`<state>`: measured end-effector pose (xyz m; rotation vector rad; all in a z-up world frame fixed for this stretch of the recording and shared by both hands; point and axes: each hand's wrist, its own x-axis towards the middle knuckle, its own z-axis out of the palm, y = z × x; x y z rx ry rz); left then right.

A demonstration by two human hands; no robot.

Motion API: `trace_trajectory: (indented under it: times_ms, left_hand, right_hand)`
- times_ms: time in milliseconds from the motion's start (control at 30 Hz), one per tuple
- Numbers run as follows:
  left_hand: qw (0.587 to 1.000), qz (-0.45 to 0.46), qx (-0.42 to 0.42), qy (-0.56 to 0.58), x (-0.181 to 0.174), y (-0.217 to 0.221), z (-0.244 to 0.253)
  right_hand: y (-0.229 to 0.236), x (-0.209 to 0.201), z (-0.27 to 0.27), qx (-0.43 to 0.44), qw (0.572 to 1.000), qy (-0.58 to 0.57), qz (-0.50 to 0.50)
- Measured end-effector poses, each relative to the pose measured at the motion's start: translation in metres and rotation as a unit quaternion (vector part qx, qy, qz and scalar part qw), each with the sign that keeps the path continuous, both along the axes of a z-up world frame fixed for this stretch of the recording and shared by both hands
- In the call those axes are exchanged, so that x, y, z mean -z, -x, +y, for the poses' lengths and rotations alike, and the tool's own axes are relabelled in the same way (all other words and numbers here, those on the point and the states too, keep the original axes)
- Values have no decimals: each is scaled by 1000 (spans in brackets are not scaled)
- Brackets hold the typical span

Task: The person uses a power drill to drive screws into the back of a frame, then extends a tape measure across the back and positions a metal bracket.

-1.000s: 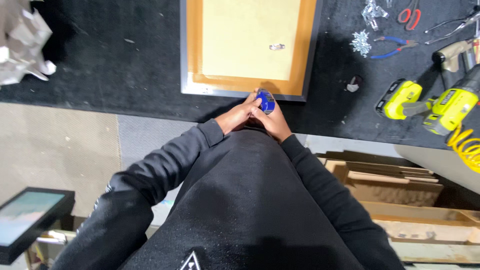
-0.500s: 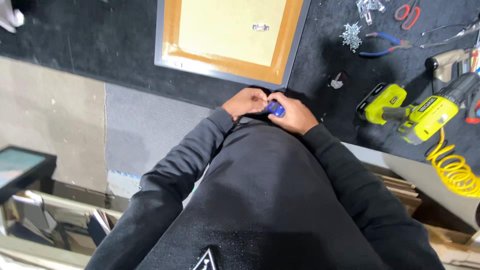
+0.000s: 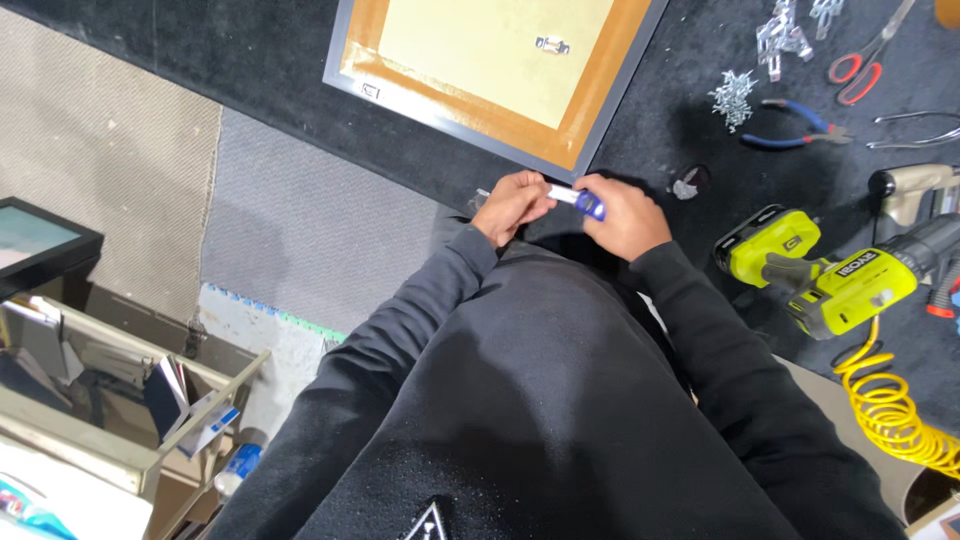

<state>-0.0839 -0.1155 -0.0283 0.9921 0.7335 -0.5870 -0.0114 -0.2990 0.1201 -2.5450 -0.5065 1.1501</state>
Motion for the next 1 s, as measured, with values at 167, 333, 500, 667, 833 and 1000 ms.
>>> trace_trajectory:
  times_ms: [167,333,500,667,833,1000]
  left_hand:
    - [984,-18,-161,-77,1,0,-13]
    - [981,17,-132,-142,-14,-7,-10]
    - [983,22,-60,-175,-32,-11,-6]
    - [979,30,-83,-182,-32,-13,-9]
    - [977,32,-98,-185,-29,-11,-9]
    - [979,44,-71,-186,-53,-15,-11]
  right_hand:
    - [-7,25,-20,32,999,-26,-23]
    - [-10,30,-17,59,997,-41,-22]
    - [-17,33,-18,74,995,-68,-2]
    - [-20,27,-13,69,996,-54,1]
    - [-22,30,-12,68,996,-60,4]
    - [-18,37,-12,81,995,-64,-2]
